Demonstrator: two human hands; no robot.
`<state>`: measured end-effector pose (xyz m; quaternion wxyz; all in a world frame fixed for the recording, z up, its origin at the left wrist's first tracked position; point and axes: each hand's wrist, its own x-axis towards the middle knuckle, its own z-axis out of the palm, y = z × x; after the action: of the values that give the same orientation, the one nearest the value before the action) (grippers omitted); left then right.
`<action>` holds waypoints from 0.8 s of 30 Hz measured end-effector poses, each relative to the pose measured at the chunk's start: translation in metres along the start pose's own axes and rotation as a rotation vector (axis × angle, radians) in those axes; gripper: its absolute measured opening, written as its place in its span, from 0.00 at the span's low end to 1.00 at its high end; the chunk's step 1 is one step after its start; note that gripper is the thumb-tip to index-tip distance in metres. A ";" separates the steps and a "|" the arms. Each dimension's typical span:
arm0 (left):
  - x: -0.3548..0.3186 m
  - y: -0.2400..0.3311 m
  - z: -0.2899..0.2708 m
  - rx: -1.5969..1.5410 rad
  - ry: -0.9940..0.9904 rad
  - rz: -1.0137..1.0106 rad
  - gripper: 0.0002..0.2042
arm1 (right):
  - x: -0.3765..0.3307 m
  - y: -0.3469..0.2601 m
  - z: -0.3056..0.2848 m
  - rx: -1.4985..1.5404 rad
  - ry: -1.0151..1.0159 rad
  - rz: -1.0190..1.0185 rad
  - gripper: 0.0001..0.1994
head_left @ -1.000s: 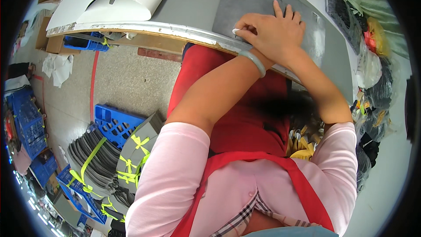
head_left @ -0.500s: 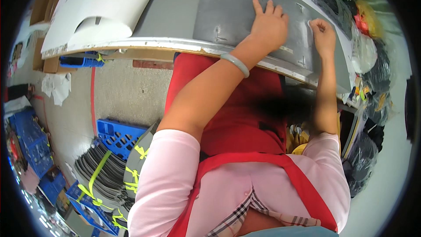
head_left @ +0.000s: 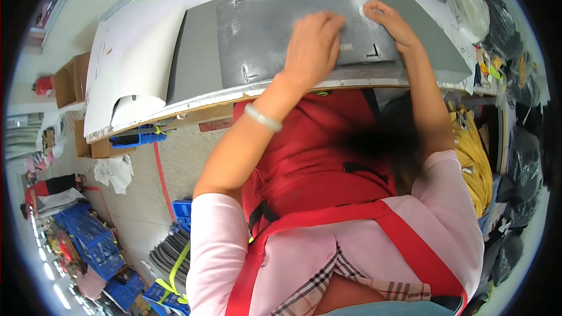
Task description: The person repeatedly wipes a large grey rectangular panel on a workbench using a small white cloth. The person lifts the panel to wipe underneath it and then places it back down, continuing the wiping motion across the surface.
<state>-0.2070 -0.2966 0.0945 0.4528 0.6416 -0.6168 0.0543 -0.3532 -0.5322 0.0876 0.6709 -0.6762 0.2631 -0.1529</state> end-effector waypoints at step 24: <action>0.032 0.043 0.087 0.220 -0.473 0.193 0.15 | -0.007 -0.014 0.007 0.456 0.382 -0.299 0.20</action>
<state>-0.2779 -0.3695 0.0855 0.2166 0.6201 -0.7539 0.0126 -0.3533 -0.5230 0.1023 0.7137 -0.4986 0.2411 -0.4288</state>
